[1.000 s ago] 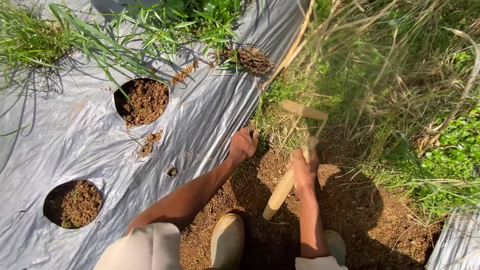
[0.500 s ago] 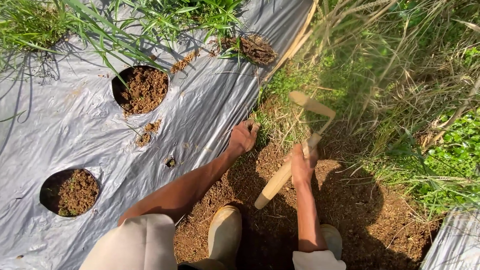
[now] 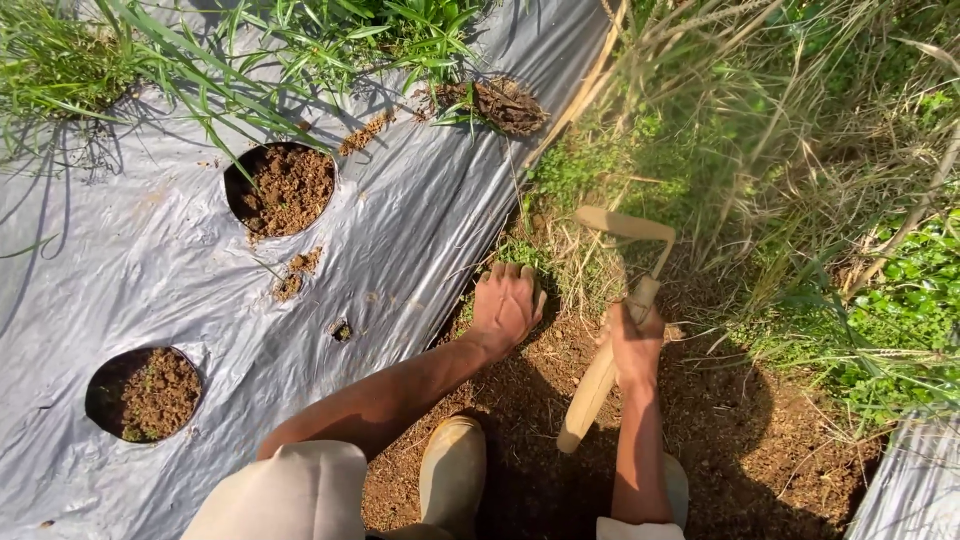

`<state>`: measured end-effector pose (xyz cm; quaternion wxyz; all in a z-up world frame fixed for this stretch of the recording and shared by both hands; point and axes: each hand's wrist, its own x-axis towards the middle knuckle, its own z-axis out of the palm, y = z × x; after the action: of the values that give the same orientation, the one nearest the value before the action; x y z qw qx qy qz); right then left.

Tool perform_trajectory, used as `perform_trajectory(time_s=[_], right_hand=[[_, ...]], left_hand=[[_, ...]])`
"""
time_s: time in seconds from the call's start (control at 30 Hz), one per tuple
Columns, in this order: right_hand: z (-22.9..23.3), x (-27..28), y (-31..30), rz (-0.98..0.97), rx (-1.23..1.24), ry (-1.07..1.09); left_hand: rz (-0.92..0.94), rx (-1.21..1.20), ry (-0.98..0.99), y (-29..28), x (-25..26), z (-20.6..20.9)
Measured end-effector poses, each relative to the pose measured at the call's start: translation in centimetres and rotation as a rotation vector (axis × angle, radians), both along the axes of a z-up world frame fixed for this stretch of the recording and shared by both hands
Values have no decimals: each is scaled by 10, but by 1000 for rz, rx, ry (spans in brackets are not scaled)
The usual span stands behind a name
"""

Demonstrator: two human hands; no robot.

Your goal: Using a hand hoe to remove weeds from the soil next to a garden bed covered in plastic mulch.

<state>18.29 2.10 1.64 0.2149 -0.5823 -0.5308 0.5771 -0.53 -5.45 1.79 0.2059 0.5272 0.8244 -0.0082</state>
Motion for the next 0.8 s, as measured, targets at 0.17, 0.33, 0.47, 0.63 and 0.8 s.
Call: perform_trajectory(time_s=[0.17,0.33,0.47,0.63,0.8], right_hand=[[36,-13,-18,-21,-106,31],[62,-46,-34,-10,-173,14],[12,-53,-49,-36,-237,57],[-16,-48,-43,34,-266,-29],[2,-58,-35,-71,-124,94]], left_hand=[[145,546,-36,4,-13,0],[361,482,-125,15,-15,-66],[417,142,-197,14,-1,-21],[588,13,-286,37,-8,-71],[610,115,-496,40,-22,-110]])
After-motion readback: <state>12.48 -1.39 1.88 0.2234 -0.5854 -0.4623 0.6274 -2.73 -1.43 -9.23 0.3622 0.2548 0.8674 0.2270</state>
